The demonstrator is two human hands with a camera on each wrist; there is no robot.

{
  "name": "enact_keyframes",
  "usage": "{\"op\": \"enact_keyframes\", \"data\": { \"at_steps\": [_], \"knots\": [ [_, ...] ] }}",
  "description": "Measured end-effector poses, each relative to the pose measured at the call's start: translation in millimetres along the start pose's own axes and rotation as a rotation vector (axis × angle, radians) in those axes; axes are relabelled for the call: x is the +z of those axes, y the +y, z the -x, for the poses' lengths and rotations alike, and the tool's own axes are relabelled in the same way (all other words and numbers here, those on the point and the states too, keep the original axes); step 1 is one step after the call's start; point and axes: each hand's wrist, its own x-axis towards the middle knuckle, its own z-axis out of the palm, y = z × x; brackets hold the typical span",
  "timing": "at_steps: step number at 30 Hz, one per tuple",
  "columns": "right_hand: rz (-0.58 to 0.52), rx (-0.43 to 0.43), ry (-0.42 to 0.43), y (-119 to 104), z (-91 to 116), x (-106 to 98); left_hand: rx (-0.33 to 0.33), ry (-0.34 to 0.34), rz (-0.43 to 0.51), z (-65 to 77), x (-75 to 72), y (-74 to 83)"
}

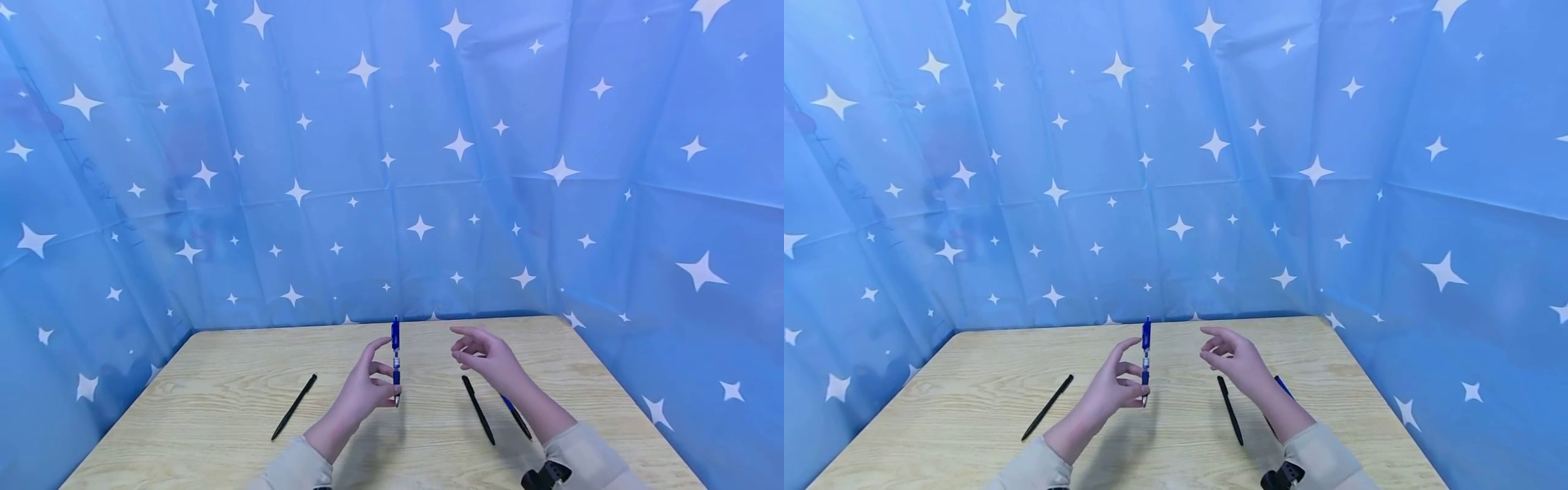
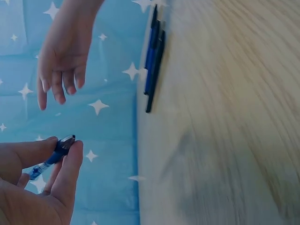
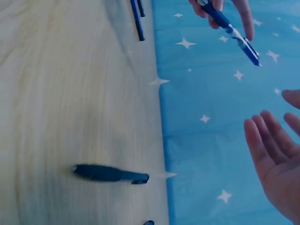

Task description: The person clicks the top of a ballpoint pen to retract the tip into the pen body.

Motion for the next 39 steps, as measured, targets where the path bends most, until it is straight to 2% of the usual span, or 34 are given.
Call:
{"op": "enact_keyframes", "data": {
  "at_steps": [3, 9, 20, 26, 31, 39],
  "knots": [
    [0.037, 0.01, -0.046, 3, 4, -2, 0.002, -0.013, -0.035, 0.5, -5.5, -5.1],
    [0.092, 0.023, -0.147, 9, 9, -5, 0.0, -0.054, -0.163, -0.7, -17.0, -21.5],
    [0.135, 0.035, -0.262, 16, 18, -7, -0.042, -0.117, -0.376, 1.9, -32.8, -37.2],
    [0.106, 0.059, -0.324, 23, 23, -8, -0.066, -0.158, -0.398, 1.9, -38.0, -43.7],
    [0.112, 0.031, -0.363, 30, 26, -8, -0.088, -0.174, -0.41, 2.0, -42.9, -47.9],
    [0.163, 0.038, -0.395, 28, 32, -11, -0.122, -0.228, -0.47, 0.9, -49.0, -45.0]
  ]
}}
